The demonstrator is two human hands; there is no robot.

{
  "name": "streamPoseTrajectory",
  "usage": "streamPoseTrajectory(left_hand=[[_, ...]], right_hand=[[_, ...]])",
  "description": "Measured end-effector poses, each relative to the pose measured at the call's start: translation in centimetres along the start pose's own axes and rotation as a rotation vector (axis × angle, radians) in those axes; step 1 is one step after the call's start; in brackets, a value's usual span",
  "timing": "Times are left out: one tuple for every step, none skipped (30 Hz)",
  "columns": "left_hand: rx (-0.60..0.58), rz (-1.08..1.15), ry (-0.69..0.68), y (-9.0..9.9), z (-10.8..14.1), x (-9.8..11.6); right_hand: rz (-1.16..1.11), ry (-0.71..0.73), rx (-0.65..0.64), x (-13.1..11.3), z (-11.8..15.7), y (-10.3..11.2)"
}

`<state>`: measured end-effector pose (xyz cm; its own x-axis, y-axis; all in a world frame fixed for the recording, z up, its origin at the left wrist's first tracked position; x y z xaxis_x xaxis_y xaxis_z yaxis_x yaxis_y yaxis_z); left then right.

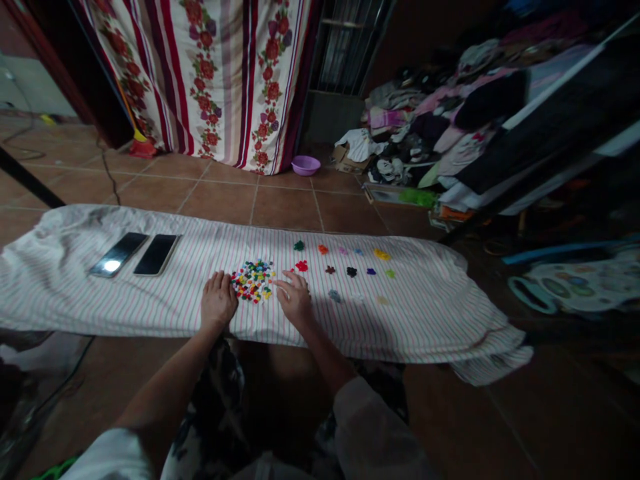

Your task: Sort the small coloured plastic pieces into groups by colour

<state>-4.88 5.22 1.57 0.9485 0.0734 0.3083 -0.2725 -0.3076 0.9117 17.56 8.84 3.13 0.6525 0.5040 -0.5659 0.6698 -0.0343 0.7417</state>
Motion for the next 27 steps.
streamPoseTrajectory(left_hand=[[-0.002, 0.006, 0.003, 0.0, 0.0, 0.0], [-0.004, 0.011, 0.005, 0.0, 0.0, 0.0], [-0.010, 0.015, 0.004, 0.0, 0.0, 0.0], [-0.017, 0.018, 0.003, 0.0, 0.0, 0.0], [-0.025, 0.022, 0.003, 0.0, 0.0, 0.0], [-0.034, 0.025, 0.005, 0.0, 0.0, 0.1], [-0.040, 0.027, 0.009, 0.0, 0.0, 0.1], [-0.044, 0.028, 0.015, 0.0, 0.0, 0.1], [-0.046, 0.028, 0.020, 0.1, 0.0, 0.1], [-0.047, 0.026, 0.024, 0.1, 0.0, 0.2], [-0.048, 0.023, 0.025, 0.1, 0.0, 0.2], [-0.048, 0.021, 0.025, 0.1, 0.0, 0.2], [-0.048, 0.019, 0.023, 0.2, 0.0, 0.3], [-0.049, 0.020, 0.021, 0.2, 0.0, 0.3], [-0.050, 0.024, 0.021, 0.3, 0.0, 0.3], [-0.052, 0.029, 0.024, 0.3, 0.0, 0.4], [-0.054, 0.035, 0.027, 0.3, 0.0, 0.4], [-0.057, 0.040, 0.029, 0.3, 0.0, 0.4], [-0.058, 0.043, 0.029, 0.3, 0.0, 0.4], [-0.056, 0.043, 0.026, 0.3, 0.0, 0.4], [-0.051, 0.041, 0.021, 0.3, 0.0, 0.4], [-0.043, 0.037, 0.015, 0.3, 0.0, 0.4], [-0.033, 0.033, 0.009, 0.3, 0.0, 0.4], [-0.020, 0.028, 0.003, 0.2, 0.0, 0.4], [-0.007, 0.022, -0.003, 0.2, 0.0, 0.4], [0.005, 0.015, -0.008, 0.2, 0.0, 0.4], [0.014, 0.006, -0.012, 0.1, 0.1, 0.4]], right_hand=[[0.002, 0.013, -0.015, -0.3, -0.1, -0.3], [0.005, 0.024, -0.023, -0.5, -0.3, -0.6], [0.012, 0.032, -0.024, -0.7, -0.5, -0.8], [0.022, 0.037, -0.020, -0.9, -0.7, -1.0], [0.033, 0.040, -0.014, -1.0, -0.9, -1.2], [0.043, 0.042, -0.011, -1.1, -1.2, -1.3], [0.049, 0.041, -0.014, -1.1, -1.4, -1.4], [0.051, 0.039, -0.024, -1.1, -1.7, -1.6], [0.051, 0.035, -0.040, -1.0, -2.1, -1.8], [0.052, 0.030, -0.060, -0.9, -2.4, -2.0], [0.056, 0.025, -0.082, -0.9, -2.7, -2.2], [0.063, 0.022, -0.104, -0.8, -3.0, -2.4], [0.074, 0.019, -0.127, -0.7, -3.4, -2.7], [0.086, 0.020, -0.151, -0.6, -3.7, -2.9], [0.099, 0.025, -0.177, -0.6, -4.0, -3.1], [0.111, 0.033, -0.204, -0.6, -4.3, -3.3], [0.122, 0.042, -0.230, -0.7, -4.6, -3.5], [0.135, 0.050, -0.255, -0.8, -4.9, -3.7], [0.151, 0.055, -0.279, -0.9, -5.2, -3.8], [0.171, 0.055, -0.302, -1.0, -5.5, -3.8], [0.196, 0.052, -0.324, -1.2, -5.8, -3.8], [0.225, 0.045, -0.346, -1.4, -6.0, -3.7], [0.256, 0.036, -0.368, -1.7, -6.3, -3.6], [0.287, 0.029, -0.392, -1.9, -6.4, -3.5], [0.316, 0.021, -0.418, -2.2, -6.6, -3.4], [0.342, 0.014, -0.443, -2.5, -6.6, -3.2], [0.363, 0.005, -0.467, -2.7, -6.7, -3.1]])
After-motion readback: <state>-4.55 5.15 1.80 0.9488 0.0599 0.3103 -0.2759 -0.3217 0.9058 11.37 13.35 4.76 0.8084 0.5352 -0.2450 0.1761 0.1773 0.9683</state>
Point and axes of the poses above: each hand's wrist, its own z-axis away from the middle knuckle, its own y-axis out of the back of the hand, x = y × z, the point moved 5 cm from there along -z, towards the middle knuckle, and after that the axes turned 7 degrees about -x, right-handed, at the moved point
